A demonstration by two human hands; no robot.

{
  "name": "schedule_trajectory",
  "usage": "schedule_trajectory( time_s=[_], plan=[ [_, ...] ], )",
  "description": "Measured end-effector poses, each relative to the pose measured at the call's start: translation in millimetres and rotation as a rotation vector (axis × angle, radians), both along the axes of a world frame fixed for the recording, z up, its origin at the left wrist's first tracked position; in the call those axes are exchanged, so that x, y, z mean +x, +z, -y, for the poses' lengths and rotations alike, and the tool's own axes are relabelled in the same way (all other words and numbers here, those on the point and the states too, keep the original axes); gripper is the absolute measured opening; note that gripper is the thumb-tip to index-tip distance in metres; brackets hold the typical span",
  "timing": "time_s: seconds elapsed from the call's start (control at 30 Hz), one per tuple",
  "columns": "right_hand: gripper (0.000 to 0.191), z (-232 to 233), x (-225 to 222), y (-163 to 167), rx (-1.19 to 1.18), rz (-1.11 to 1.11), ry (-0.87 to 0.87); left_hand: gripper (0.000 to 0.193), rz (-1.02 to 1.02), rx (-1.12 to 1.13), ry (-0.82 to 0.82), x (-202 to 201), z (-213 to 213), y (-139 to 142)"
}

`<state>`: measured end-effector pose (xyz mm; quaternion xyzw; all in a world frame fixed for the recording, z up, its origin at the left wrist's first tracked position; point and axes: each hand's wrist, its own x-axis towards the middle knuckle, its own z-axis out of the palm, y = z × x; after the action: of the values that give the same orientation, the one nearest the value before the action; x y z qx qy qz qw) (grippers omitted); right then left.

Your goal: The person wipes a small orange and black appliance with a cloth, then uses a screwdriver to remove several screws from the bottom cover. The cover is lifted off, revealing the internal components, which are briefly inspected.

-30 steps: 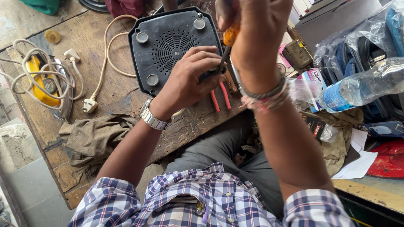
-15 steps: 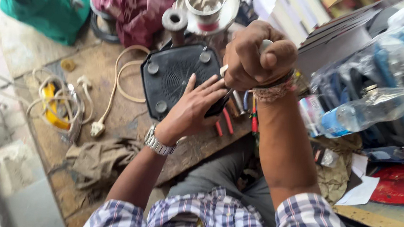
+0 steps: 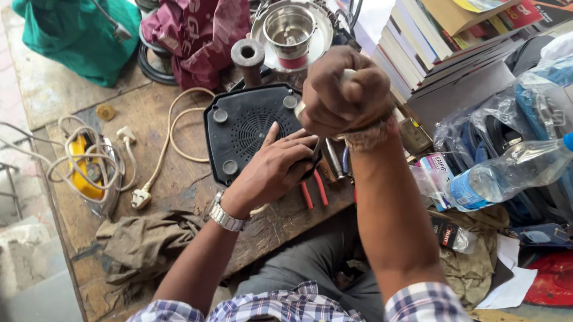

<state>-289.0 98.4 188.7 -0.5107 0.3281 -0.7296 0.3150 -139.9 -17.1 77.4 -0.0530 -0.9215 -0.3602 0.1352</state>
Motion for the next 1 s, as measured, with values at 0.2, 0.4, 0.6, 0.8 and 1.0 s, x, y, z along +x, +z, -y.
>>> schedule_trajectory(
  time_s=[0.2, 0.4, 0.6, 0.8, 1.0],
  plan=[
    [0.03, -7, 27, 9, -0.005, -0.09, -0.367, 0.023, -0.029, 0.027, 0.003, 0, 3, 1],
    [0.034, 2, 27, -14, -0.194, -0.333, -0.704, 0.025, -0.01, 0.03, 0.0, 1, 6, -1],
    [0.028, 24, -37, -5, -0.137, 0.102, 0.586, 0.024, -0.032, 0.029, 0.0, -3, 7, 6],
    [0.031, -7, 55, -24, -0.109, -0.061, -0.569, 0.026, -0.038, 0.034, 0.021, -1, 12, -4],
    [0.026, 24, -7, 11, -0.097, 0.017, 0.608, 0.027, -0.007, -0.001, 0.008, -3, 13, -5]
  ],
)
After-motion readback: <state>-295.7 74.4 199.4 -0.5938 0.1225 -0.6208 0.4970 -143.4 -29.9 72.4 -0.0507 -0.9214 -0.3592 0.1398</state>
